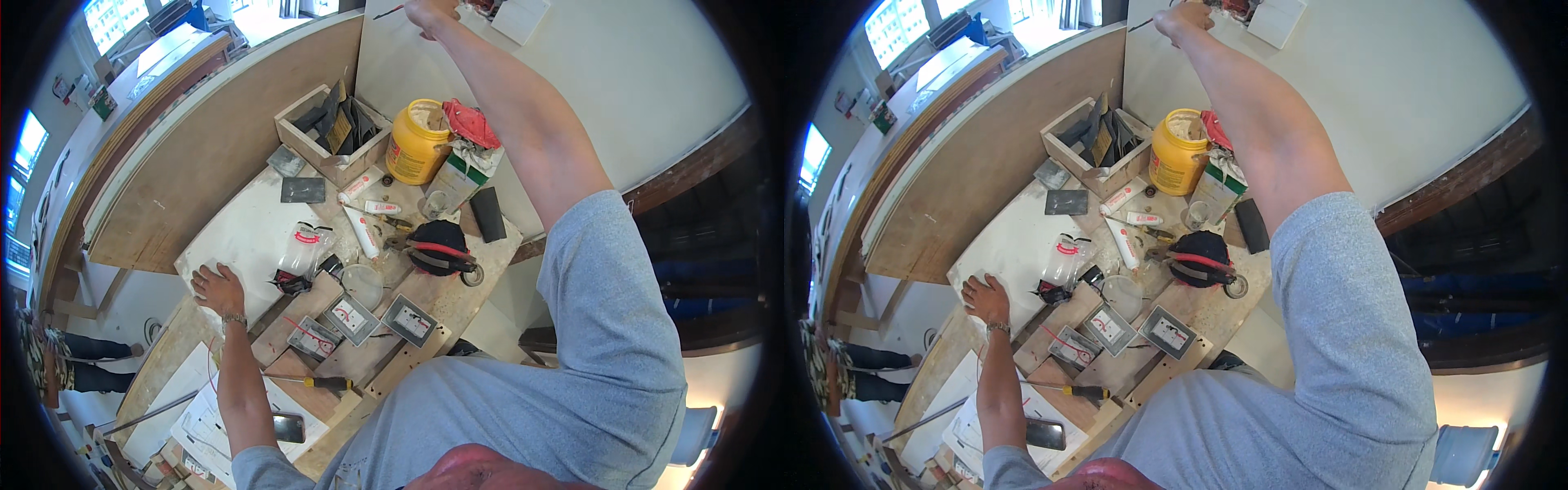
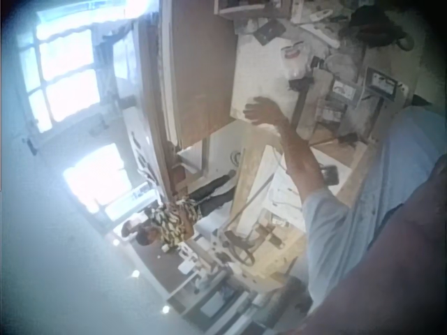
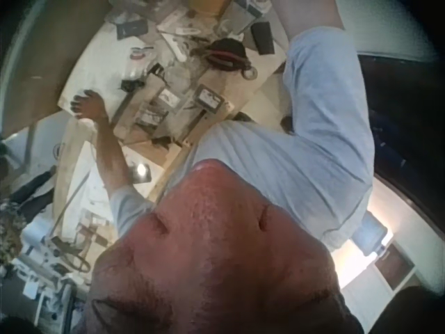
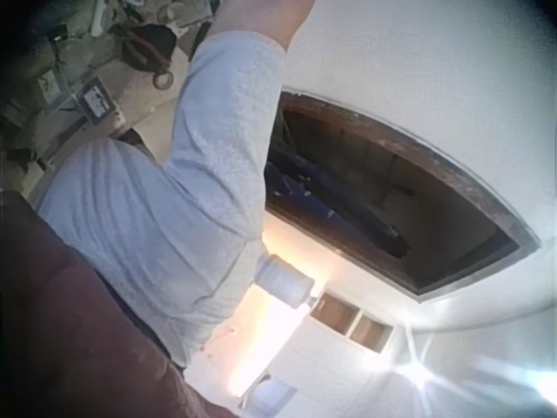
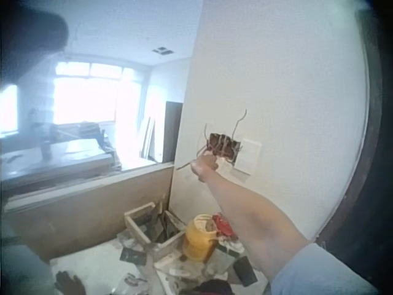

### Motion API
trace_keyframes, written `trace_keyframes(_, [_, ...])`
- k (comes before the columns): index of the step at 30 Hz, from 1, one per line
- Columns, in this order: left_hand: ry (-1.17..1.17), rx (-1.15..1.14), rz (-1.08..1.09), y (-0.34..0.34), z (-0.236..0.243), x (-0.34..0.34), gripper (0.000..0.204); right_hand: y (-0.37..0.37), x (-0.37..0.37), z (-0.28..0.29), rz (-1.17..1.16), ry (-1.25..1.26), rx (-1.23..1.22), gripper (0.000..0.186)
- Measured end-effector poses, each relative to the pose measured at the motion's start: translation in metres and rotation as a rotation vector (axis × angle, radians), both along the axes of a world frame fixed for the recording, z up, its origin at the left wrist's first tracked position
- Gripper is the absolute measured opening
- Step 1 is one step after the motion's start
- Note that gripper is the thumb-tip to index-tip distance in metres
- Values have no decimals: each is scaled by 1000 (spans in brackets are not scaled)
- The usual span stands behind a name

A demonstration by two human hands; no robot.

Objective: The person works on electrical wiring protruding from a wall, using pliers, a screwdriver, and a utility knife to cut, strip, and twist the wires.

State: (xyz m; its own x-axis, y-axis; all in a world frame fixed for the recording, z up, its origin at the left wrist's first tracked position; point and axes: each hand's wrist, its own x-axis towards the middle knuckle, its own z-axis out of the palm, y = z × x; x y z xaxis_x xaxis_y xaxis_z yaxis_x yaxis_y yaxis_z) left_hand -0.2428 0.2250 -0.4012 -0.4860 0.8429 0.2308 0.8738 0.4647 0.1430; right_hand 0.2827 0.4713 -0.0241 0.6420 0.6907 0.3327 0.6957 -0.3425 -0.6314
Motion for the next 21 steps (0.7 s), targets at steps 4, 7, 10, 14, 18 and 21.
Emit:
trace_keyframes(4, [-2,28,-4,2,-5,-1,53,9,3,-2,-39,305,156,65])
trace_keyframes(7, [-8,12,-14,3,-8,-3,53,-5,21,15,196,278,-16,54])
trace_keyframes(10, [-11,1,-9,1,-4,-3,53,-31,65,28,285,447,-166,35])
trace_keyframes(14, [-4,1,-12,0,2,2,53,-49,125,34,528,616,-149,21])
trace_keyframes(18, [79,76,-6,6,-22,-8,51,-40,139,24,573,677,-109,23])
trace_keyframes(21, [64,78,-45,17,-60,-28,50,-35,152,26,587,645,-208,37])
